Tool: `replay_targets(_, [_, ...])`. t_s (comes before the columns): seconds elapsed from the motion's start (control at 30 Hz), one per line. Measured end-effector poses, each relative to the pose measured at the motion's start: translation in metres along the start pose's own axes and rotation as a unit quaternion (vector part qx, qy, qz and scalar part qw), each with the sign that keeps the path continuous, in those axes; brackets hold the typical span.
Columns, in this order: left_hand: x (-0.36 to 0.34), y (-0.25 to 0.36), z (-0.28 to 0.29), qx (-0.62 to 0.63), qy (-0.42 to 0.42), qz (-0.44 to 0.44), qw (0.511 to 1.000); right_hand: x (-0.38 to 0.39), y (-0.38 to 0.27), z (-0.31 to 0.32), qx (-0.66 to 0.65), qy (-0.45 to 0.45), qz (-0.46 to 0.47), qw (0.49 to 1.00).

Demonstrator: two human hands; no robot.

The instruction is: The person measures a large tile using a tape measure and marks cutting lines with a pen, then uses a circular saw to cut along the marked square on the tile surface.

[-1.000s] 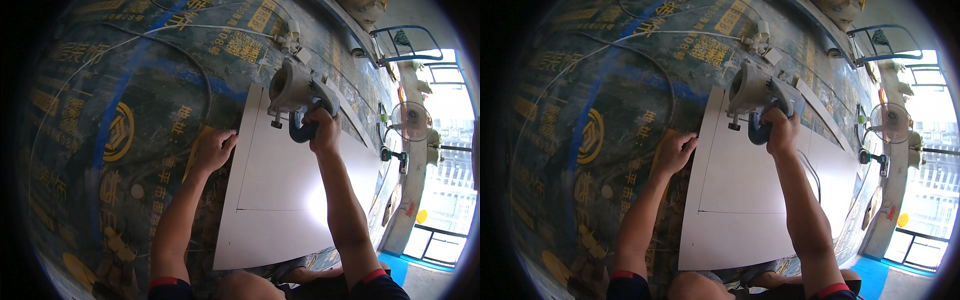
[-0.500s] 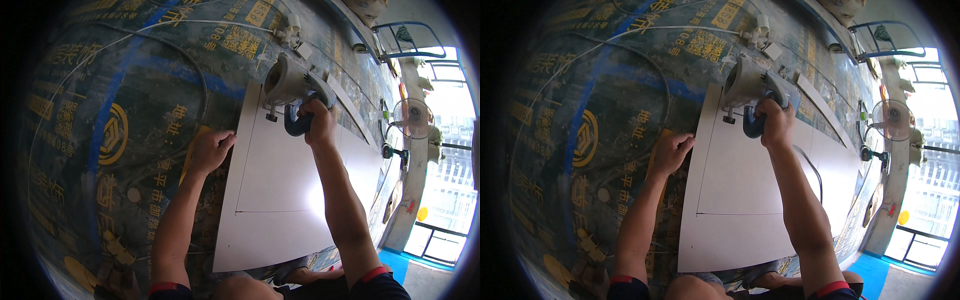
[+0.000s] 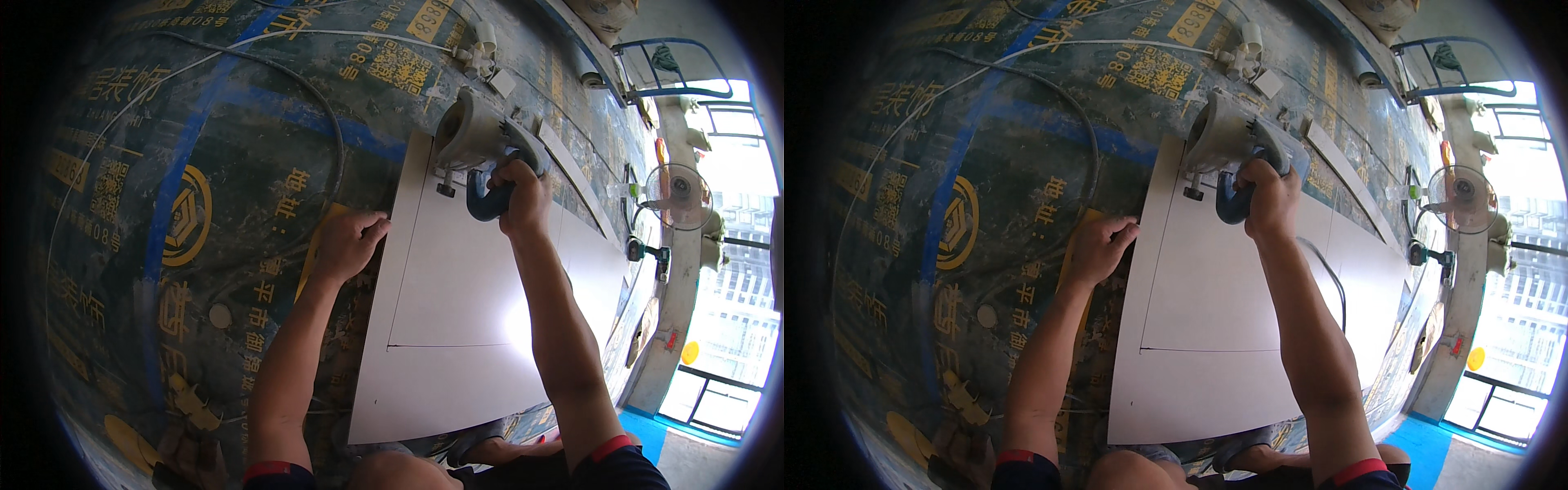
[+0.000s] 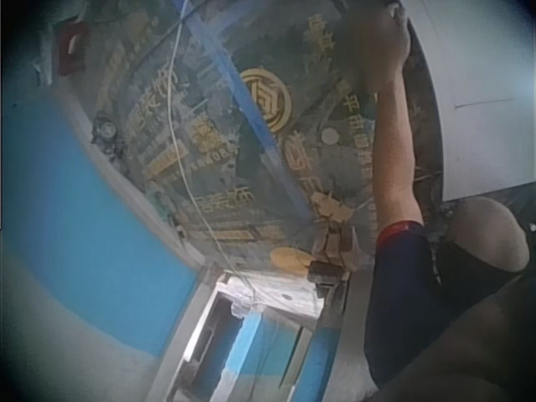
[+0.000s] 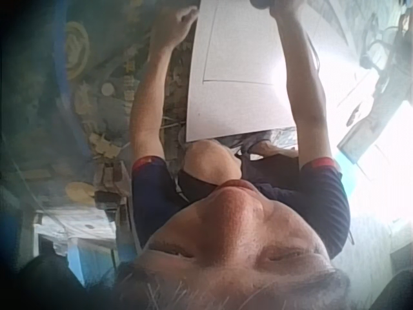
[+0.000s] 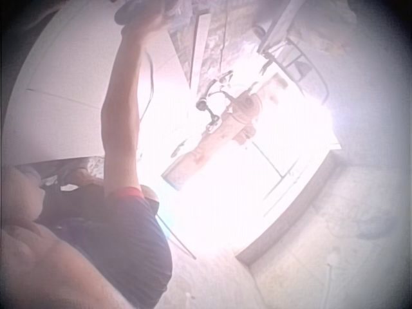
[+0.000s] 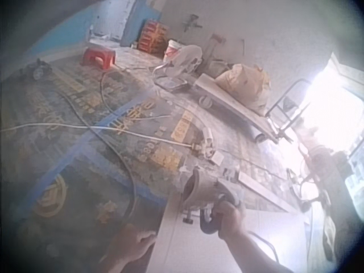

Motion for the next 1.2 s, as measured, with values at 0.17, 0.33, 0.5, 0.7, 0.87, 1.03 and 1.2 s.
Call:
replay_targets(0.17, [-0.0003, -0.0017, -0.0009, -0.001, -0.009, 0.007, 1.000, -0.0005, 0.0005, 0.0007, 0.010, -0.004, 0.001, 1.000])
replay_targets(0.33, [-0.0003, -0.0064, -0.0017, 0.016, -0.011, 0.021, 1.000, -0.0031, 0.0044, 0.0015, 0.004, -0.008, -0.001, 1.000])
replay_targets(0.5, [-0.0010, -0.0036, -0.0020, 0.004, -0.016, 0.019, 1.000, -0.0030, 0.0041, 0.0025, 0.007, -0.008, 0.004, 1.000])
replay_targets(0.7, [0.0000, 0.0002, -0.0010, 0.005, -0.015, 0.032, 0.999, -0.0014, 0.0009, 0.0002, 0.005, -0.012, 0.002, 1.000])
replay_targets(0.87, [0.0001, 0.0016, 0.0000, 0.005, -0.013, 0.033, 0.999, -0.0022, -0.0007, -0.0013, 0.009, -0.006, -0.008, 1.000])
replay_targets(1.03, [-0.0001, 0.0015, -0.0007, 0.006, -0.011, 0.030, 0.999, -0.0059, 0.0047, 0.0025, 0.001, -0.017, 0.000, 1.000])
replay_targets(1.2, [-0.0002, 0.0026, 0.0005, 0.005, -0.011, 0.019, 1.000, -0.0047, 0.0025, 0.0012, -0.009, -0.004, 0.003, 1.000])
Point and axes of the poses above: each hand's wrist, its own x-axis away from the middle knuckle, its own z-axis out of the back of the hand, y = z × x, the point moved 3 cm from there along -x, towards the middle knuckle, and after that the axes turned 8 degrees about x, right-handed, at the moved point
